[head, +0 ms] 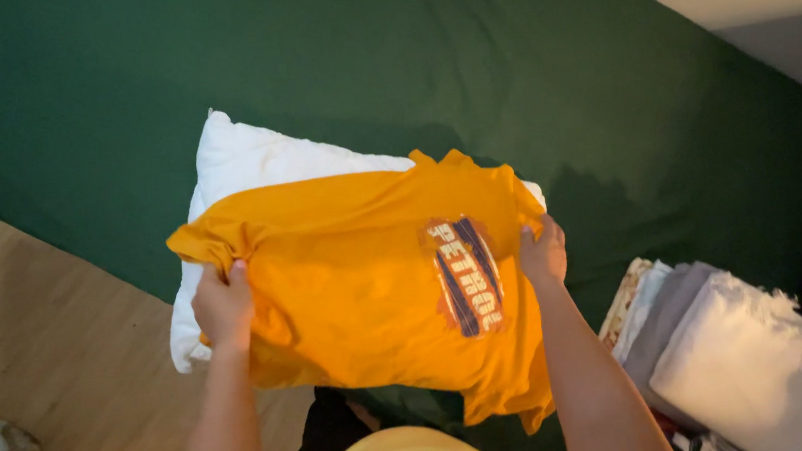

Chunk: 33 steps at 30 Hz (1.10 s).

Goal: The person folds a striped t-shirt and a yellow t-shirt on a bed. They smooth out each shirt, fold the sides inward, and then fold the bottom up to create a neat stack.

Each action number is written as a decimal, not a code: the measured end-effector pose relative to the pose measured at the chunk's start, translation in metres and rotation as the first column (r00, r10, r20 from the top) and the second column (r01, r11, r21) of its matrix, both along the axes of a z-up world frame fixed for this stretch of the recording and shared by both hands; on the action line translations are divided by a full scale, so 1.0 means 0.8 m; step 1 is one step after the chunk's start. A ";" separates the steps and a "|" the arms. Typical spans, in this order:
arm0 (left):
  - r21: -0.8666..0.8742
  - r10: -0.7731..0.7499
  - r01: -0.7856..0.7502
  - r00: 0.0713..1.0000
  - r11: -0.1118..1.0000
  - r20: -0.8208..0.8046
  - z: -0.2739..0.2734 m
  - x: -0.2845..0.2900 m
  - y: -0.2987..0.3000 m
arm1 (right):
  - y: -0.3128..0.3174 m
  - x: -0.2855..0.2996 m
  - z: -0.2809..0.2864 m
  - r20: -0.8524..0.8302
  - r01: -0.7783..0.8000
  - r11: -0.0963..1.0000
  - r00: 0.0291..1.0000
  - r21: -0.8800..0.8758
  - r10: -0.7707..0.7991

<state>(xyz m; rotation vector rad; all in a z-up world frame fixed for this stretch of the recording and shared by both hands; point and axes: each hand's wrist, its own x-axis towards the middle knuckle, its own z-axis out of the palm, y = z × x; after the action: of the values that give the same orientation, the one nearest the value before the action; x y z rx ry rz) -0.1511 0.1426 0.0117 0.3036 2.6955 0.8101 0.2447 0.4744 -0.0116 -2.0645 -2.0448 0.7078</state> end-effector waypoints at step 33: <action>0.281 -0.530 0.548 0.836 0.788 -0.143 0.231 -0.008 0.157 | -0.023 -0.063 0.264 -0.924 0.061 0.997 0.375 -0.054 -0.073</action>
<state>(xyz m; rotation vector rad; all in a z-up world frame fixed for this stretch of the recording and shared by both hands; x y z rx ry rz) -0.1574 0.2680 0.1965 1.1299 2.3094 1.0374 0.1940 0.4557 0.1995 -1.1554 -1.2229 1.4355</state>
